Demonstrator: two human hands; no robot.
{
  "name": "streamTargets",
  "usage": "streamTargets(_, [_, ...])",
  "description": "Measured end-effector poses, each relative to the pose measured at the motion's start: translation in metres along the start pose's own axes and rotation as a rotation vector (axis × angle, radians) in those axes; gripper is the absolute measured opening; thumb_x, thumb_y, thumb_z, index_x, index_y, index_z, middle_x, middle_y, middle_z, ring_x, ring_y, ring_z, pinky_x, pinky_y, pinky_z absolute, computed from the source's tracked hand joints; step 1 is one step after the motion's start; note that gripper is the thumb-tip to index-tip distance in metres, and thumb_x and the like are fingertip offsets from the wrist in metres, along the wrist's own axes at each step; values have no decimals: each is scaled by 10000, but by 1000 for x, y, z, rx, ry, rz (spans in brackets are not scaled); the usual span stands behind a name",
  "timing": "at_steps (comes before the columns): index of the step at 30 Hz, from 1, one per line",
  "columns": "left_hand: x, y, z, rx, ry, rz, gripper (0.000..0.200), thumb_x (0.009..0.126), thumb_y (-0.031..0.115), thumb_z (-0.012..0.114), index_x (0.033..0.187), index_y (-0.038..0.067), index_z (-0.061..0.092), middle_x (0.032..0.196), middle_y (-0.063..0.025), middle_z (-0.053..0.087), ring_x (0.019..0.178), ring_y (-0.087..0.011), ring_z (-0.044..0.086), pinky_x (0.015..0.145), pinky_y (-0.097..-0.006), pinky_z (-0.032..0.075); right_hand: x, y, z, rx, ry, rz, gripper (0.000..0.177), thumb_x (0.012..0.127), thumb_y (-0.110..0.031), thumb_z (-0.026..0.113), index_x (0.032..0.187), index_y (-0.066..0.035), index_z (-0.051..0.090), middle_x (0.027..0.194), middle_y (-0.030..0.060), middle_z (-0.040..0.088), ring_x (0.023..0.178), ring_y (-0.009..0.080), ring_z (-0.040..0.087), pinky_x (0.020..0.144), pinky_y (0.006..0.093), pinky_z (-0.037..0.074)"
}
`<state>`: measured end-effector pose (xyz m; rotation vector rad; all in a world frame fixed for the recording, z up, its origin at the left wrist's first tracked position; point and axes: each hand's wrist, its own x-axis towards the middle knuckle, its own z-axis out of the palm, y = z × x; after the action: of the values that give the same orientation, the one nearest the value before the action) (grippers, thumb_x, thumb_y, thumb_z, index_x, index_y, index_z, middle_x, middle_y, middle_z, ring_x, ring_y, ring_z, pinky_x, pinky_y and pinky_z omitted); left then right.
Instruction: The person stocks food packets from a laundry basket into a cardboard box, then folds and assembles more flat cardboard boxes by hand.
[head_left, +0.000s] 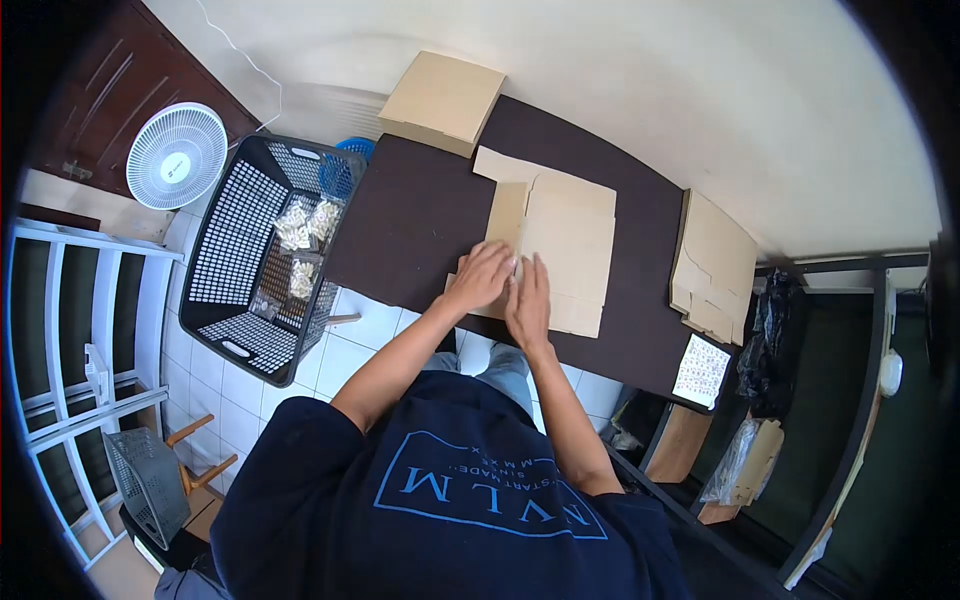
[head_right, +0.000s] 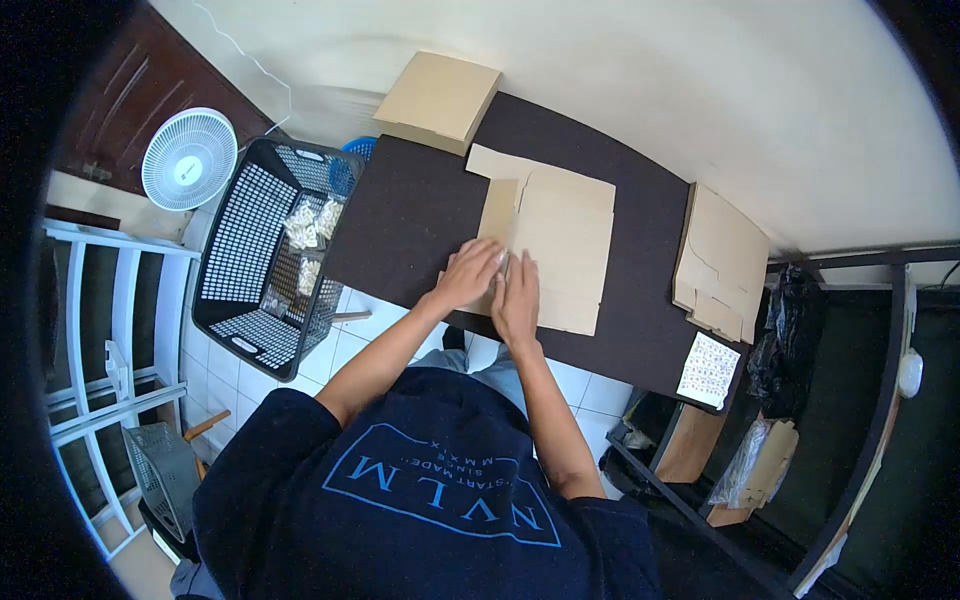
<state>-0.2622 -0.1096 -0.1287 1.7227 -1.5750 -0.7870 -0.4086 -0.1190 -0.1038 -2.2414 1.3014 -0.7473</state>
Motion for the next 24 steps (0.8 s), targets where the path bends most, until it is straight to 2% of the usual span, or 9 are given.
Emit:
streamTargets(1, [-2, 3, -1, 3, -3, 0, 491, 1035, 343, 392, 1300, -33, 565, 1401, -193, 515, 1346, -363, 410, 1126, -460, 284, -2, 7, 12, -35, -32, -53, 458, 968, -147, 509, 1382, 42, 454, 1459, 297, 393, 1312, 512, 388, 1107, 537, 321])
streamTargets(3, [-8, 4, 2, 159, -46, -45, 478, 1027, 320, 392, 1326, -15, 556, 1448, -149, 488, 1404, -360, 338, 1128, -556, 230, -7, 17, 27, -102, -88, -42, 470, 970, -164, 503, 1389, 43, 451, 1464, 284, 396, 1328, 506, 372, 1118, 541, 300])
streamTargets(4, [-10, 0, 4, 160, -53, -51, 478, 1027, 320, 392, 1326, -15, 556, 1448, -149, 488, 1404, -360, 338, 1128, -556, 230, -10, 20, 30, -169, -145, -38, 482, 972, -181, 497, 1396, 43, 448, 1468, 272, 399, 1344, 500, 355, 1129, 545, 279])
streamTargets(6, [-12, -6, 4, 326, -48, -10, 488, 1019, 306, 393, 1387, 4, 500, 1519, -117, 409, 1453, -359, 249, 1111, -638, 185, -17, 22, 33, -179, -147, -39, 498, 976, -218, 493, 1399, 43, 455, 1478, 258, 397, 1369, 489, 328, 1143, 541, 253])
streamTargets(9, [-2, -12, 5, 504, -41, 29, 524, 1016, 324, 397, 1446, 27, 429, 1567, -112, 327, 1480, -357, 176, 1100, -664, 184, -18, 19, 36, -250, -161, -20, 504, 975, -224, 497, 1401, 44, 458, 1483, 256, 395, 1383, 482, 312, 1147, 538, 247])
streamTargets(12, [33, -20, 3, 592, -29, 47, 547, 1017, 334, 393, 1481, 43, 375, 1585, -108, 289, 1480, -363, 166, 1081, -697, 185, -18, 21, 39, -269, -131, -31, 510, 971, -226, 504, 1397, 52, 461, 1484, 256, 394, 1392, 474, 304, 1153, 536, 238])
streamTargets(13, [46, -24, 5, 625, 2, 37, 566, 1011, 370, 400, 1488, 65, 379, 1590, -79, 291, 1477, -348, 186, 1086, -698, 187, -18, 21, 38, -268, -146, -33, 513, 969, -225, 507, 1395, 57, 459, 1484, 257, 394, 1393, 473, 304, 1154, 536, 238])
streamTargets(19, [105, -27, -1, 609, -31, -67, 571, 1017, 389, 391, 1500, 86, 360, 1600, -61, 276, 1479, -330, 198, 1081, -690, 210, -17, 21, 35, -267, -176, -24, 519, 960, -218, 516, 1394, 60, 458, 1487, 258, 392, 1394, 473, 311, 1149, 538, 252])
streamTargets(24, [94, -23, 3, 557, -37, -134, 560, 1019, 398, 387, 1484, 86, 385, 1597, -72, 286, 1474, -329, 225, 1083, -685, 213, -16, 20, 36, -262, -188, -13, 525, 952, -210, 521, 1399, 57, 452, 1486, 262, 395, 1395, 476, 309, 1148, 539, 257])
